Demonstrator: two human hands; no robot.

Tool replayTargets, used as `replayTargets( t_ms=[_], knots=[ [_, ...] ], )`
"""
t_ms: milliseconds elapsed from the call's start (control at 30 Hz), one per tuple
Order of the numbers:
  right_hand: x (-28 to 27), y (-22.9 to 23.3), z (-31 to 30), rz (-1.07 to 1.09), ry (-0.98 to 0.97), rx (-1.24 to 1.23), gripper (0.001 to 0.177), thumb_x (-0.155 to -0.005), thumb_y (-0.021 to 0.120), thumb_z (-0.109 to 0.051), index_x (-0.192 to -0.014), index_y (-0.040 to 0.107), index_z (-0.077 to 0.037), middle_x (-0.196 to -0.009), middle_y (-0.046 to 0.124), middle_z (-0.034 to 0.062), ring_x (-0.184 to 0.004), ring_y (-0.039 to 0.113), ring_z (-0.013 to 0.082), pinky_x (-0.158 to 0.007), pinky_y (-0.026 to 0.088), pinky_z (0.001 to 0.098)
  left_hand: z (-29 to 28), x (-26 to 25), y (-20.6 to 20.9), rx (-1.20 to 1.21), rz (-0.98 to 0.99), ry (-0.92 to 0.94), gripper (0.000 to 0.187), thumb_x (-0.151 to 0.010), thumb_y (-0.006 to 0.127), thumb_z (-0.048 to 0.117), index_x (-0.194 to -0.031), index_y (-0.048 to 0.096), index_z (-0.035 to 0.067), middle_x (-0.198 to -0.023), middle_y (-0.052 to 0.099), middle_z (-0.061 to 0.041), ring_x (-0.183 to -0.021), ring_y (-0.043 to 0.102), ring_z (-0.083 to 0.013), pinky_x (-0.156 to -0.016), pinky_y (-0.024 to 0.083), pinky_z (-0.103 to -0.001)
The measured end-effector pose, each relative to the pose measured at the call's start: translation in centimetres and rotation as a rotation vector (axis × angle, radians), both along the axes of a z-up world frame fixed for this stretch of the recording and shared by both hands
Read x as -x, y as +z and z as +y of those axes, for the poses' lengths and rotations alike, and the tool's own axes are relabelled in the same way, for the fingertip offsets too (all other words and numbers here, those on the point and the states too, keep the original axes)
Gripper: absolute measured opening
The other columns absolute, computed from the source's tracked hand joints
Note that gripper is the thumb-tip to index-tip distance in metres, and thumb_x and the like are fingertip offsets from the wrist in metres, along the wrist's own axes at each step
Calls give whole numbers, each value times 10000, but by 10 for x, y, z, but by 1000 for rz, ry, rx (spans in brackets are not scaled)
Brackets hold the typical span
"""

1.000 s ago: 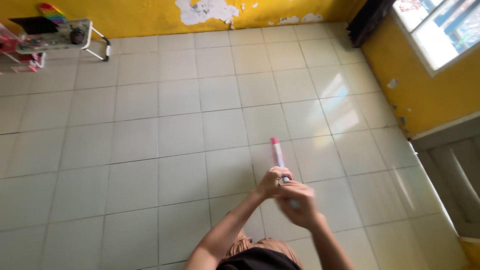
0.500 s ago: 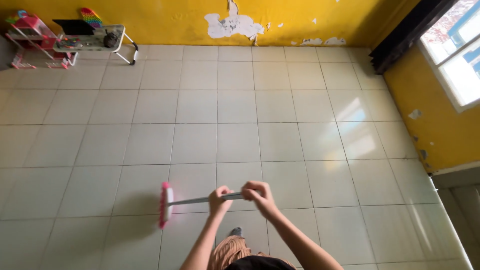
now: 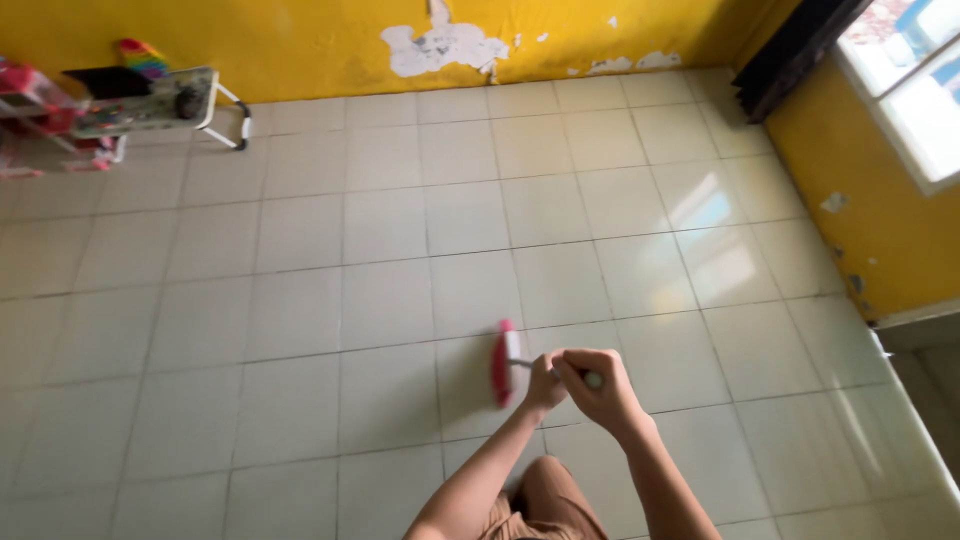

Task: Sweeping a tiled floor using a broom.

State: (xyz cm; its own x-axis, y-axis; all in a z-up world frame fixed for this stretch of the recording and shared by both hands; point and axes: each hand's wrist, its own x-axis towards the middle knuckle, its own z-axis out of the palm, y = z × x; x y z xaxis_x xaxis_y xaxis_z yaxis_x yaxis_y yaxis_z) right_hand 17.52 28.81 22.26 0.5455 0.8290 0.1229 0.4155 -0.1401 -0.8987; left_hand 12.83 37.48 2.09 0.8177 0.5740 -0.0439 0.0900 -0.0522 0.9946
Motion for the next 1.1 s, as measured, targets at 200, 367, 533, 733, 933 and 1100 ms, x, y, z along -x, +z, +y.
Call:
replayTargets(
  t_ms=[200, 367, 533, 733, 933, 1100],
  knots=[
    [-56, -6, 20, -87, -33, 19, 195, -875, 666, -58, -711, 600, 25, -554, 478, 117, -519, 409, 127, -466, 399, 316, -13, -135, -196, 588, -60, -219, 322, -973, 584, 324, -859, 628, 26, -867, 672, -67, -813, 615, -124, -709, 554, -321],
    [-98, -17, 36, -200, 91, -9, 105, -848, 690, -89, -781, 687, -8, -645, 617, 139, -564, 546, 217, -535, 481, 335, 2, -159, -123, 375, -16, -243, 205, -968, 592, 256, -987, 640, 58, -926, 682, -69, -830, 616, -125, -730, 550, -325],
    [-127, -63, 66, -263, 226, 133, 188, -874, 717, -189, -757, 651, -59, -661, 663, 80, -572, 612, 244, -622, 495, 361, 34, -175, -70, 100, 54, -249, 206, -962, 603, 173, -1147, 655, 97, -1000, 694, -72, -851, 618, -128, -756, 545, -330],
    [-185, 34, 55, -373, 346, 91, 265, -797, 807, -211, -673, 615, -78, -592, 611, 48, -584, 567, 248, -597, 425, 415, 42, -229, -55, 10, -235, -322, 218, -1075, 560, 77, -1271, 650, 111, -1047, 742, -75, -978, 624, -124, -896, 555, -317],
    [-248, 79, 28, -14, 474, -97, 281, -774, 767, -107, -638, 533, -30, -606, 496, 83, -534, 487, 218, -529, 398, 359, 66, -224, 53, -393, -170, -340, 212, -970, 685, 140, -1142, 585, 67, -748, 654, -12, -590, 602, -93, -487, 473, -217],
    [-263, 60, 64, 264, 463, -213, 303, -891, 668, -222, -710, 568, 0, -654, 506, 50, -583, 484, 172, -556, 383, 318, 121, -179, 110, -310, 234, -107, 160, -998, 669, 252, -960, 599, 114, -575, 569, 11, -440, 519, -163, -377, 412, -317]
  ],
)
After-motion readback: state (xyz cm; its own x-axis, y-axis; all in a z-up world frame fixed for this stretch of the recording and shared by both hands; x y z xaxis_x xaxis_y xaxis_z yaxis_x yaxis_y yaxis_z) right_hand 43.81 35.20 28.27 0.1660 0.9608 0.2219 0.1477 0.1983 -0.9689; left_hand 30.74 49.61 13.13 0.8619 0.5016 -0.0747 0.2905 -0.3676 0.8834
